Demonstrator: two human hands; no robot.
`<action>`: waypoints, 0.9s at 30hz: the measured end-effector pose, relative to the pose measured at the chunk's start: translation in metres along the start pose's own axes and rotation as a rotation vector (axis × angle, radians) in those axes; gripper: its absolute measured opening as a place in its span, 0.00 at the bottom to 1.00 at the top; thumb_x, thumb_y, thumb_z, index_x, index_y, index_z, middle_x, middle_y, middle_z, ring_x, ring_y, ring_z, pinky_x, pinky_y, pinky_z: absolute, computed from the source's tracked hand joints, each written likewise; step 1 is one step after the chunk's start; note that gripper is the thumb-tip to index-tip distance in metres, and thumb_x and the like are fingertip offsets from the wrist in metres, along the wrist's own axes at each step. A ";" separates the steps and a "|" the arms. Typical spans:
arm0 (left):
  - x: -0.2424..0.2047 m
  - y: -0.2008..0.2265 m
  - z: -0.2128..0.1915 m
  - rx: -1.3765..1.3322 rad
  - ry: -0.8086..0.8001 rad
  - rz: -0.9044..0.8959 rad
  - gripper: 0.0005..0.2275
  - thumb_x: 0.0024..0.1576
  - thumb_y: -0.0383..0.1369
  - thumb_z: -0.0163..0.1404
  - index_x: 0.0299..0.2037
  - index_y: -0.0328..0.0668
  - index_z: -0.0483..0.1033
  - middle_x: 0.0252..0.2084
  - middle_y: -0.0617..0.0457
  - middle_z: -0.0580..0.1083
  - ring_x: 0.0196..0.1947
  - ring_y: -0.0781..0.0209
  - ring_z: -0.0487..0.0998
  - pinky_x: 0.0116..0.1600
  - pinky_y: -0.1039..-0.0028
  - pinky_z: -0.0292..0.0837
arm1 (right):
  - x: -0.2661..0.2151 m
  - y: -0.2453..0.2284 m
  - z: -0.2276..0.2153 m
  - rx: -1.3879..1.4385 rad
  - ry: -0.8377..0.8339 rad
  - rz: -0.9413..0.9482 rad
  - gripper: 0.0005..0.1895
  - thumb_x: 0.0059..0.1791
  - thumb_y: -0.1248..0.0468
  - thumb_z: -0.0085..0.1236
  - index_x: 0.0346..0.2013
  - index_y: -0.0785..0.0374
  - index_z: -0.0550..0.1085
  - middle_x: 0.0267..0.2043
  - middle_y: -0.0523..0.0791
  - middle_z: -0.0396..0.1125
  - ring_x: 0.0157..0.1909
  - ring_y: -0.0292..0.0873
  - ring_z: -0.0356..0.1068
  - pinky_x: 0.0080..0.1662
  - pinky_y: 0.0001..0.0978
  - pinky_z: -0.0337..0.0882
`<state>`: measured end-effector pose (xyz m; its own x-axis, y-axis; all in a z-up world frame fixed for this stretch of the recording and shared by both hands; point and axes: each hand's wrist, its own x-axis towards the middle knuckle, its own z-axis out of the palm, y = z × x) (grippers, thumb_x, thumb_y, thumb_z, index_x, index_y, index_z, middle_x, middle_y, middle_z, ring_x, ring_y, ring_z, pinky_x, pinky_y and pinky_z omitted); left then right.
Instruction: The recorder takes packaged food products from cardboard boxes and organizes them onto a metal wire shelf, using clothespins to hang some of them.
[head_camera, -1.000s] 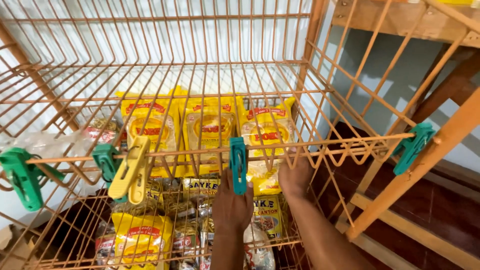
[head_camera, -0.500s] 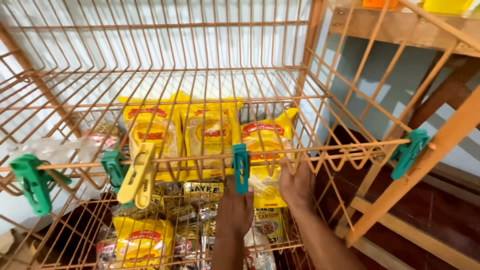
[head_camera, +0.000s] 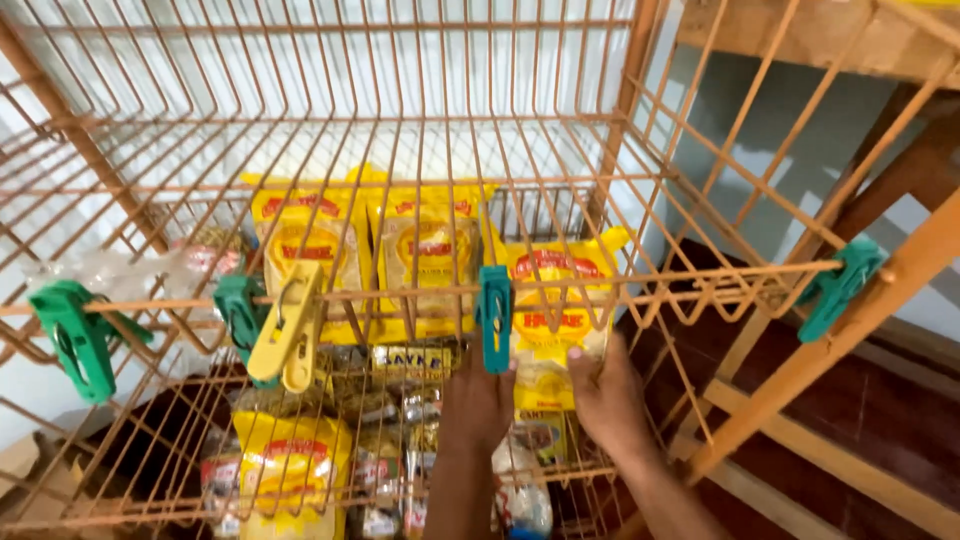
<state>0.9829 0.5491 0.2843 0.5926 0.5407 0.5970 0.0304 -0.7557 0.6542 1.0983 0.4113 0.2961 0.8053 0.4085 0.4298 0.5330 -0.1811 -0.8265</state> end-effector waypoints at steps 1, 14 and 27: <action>-0.003 -0.003 0.004 0.025 -0.018 -0.019 0.21 0.62 0.35 0.49 0.64 0.36 0.64 0.56 0.31 0.73 0.45 0.26 0.76 0.46 0.46 0.73 | -0.002 0.000 -0.001 0.045 -0.011 0.018 0.19 0.53 0.56 0.52 0.53 0.65 0.67 0.46 0.54 0.74 0.48 0.50 0.76 0.50 0.44 0.73; -0.051 0.123 -0.077 -0.367 0.200 -0.083 0.25 0.59 0.30 0.49 0.68 0.37 0.63 0.58 0.33 0.74 0.59 0.33 0.76 0.60 0.55 0.72 | -0.060 -0.108 -0.055 0.004 -0.012 0.145 0.27 0.53 0.48 0.54 0.61 0.60 0.68 0.53 0.53 0.73 0.53 0.54 0.73 0.54 0.47 0.70; -0.196 0.218 -0.210 -0.295 0.475 -0.308 0.24 0.56 0.29 0.55 0.61 0.33 0.62 0.54 0.40 0.75 0.54 0.48 0.78 0.56 0.62 0.73 | -0.205 -0.243 -0.088 0.225 -0.216 -0.281 0.25 0.53 0.58 0.56 0.63 0.64 0.69 0.57 0.53 0.70 0.58 0.51 0.71 0.58 0.43 0.68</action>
<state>0.7045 0.3563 0.4077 0.1686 0.8729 0.4578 -0.1207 -0.4427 0.8885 0.8266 0.2933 0.4406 0.5512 0.5966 0.5833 0.6346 0.1542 -0.7573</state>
